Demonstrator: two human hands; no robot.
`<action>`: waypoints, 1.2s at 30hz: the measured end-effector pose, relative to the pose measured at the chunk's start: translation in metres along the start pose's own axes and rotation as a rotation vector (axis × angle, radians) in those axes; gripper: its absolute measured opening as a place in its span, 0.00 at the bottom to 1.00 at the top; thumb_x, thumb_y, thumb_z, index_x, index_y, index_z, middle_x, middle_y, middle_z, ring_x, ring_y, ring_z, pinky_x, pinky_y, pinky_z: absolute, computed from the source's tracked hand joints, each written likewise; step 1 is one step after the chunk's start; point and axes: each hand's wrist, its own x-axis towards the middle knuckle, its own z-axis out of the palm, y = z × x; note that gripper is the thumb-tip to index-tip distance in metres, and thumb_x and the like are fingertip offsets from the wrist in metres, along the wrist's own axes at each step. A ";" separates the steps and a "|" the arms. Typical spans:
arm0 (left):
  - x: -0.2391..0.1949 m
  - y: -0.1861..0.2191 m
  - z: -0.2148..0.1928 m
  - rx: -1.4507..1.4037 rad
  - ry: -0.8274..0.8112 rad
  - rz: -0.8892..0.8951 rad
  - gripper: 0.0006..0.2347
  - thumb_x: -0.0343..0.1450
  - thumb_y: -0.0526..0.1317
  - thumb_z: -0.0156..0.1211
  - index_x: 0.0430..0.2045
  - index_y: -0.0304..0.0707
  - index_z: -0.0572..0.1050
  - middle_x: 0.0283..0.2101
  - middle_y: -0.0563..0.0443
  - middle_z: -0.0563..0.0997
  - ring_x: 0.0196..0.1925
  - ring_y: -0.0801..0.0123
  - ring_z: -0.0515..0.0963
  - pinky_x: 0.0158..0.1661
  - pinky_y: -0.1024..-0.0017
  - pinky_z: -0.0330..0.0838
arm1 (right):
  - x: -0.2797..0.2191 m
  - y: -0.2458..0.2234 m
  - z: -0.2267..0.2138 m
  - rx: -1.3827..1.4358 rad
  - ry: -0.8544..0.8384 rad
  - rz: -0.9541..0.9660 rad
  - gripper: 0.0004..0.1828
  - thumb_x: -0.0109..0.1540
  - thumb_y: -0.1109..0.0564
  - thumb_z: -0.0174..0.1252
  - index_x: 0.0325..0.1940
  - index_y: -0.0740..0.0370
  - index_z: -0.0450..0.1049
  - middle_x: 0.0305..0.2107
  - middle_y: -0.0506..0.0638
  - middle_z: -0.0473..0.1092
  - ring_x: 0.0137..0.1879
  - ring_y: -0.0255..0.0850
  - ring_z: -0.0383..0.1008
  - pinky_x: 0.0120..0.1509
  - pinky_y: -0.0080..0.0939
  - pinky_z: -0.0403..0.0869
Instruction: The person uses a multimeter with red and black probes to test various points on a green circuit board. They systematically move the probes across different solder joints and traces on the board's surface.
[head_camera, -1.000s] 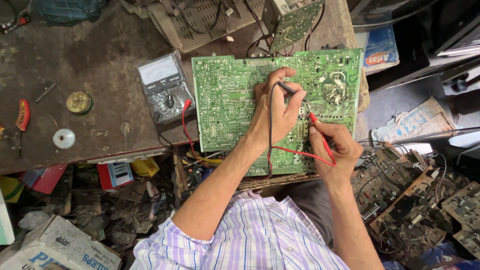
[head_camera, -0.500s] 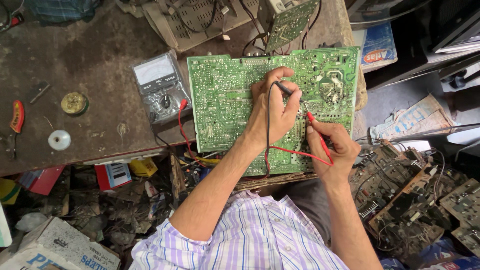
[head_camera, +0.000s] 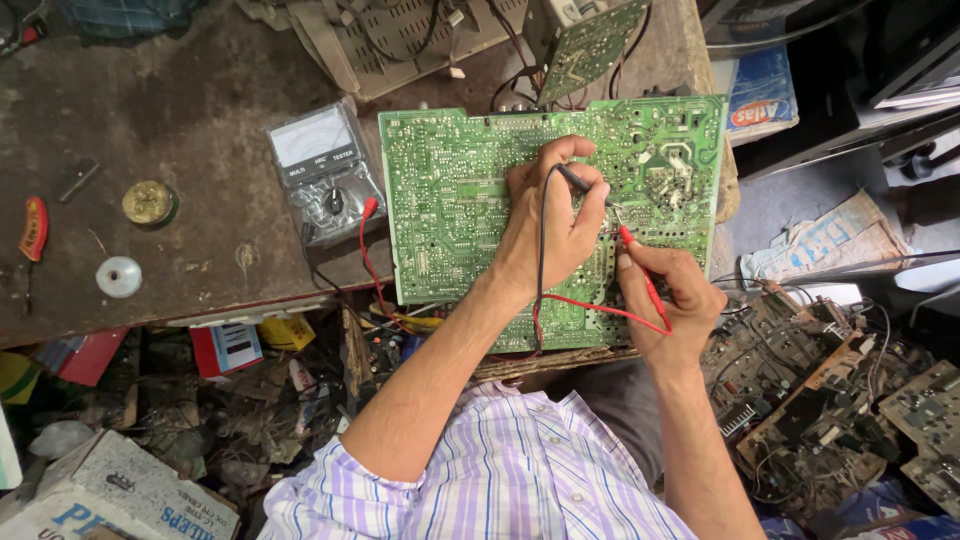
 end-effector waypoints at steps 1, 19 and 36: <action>0.000 0.000 0.000 -0.001 0.001 -0.001 0.08 0.74 0.34 0.60 0.43 0.35 0.69 0.52 0.47 0.78 0.51 0.55 0.81 0.60 0.54 0.60 | 0.000 0.000 0.000 -0.001 0.000 -0.001 0.06 0.65 0.65 0.67 0.46 0.66 0.80 0.38 0.54 0.78 0.42 0.34 0.78 0.49 0.32 0.74; -0.047 0.050 -0.066 -0.140 0.020 -0.227 0.07 0.74 0.31 0.63 0.43 0.31 0.73 0.42 0.44 0.82 0.44 0.63 0.85 0.46 0.70 0.79 | -0.053 -0.009 -0.026 0.173 0.173 0.096 0.06 0.65 0.69 0.64 0.46 0.68 0.77 0.36 0.51 0.75 0.39 0.31 0.73 0.43 0.28 0.70; -0.060 0.020 -0.040 -0.078 0.052 -0.165 0.07 0.75 0.37 0.64 0.41 0.34 0.75 0.41 0.44 0.84 0.40 0.60 0.87 0.40 0.70 0.80 | 0.030 -0.004 -0.017 0.028 0.133 -0.031 0.10 0.62 0.67 0.66 0.48 0.68 0.78 0.45 0.55 0.76 0.52 0.40 0.77 0.60 0.37 0.73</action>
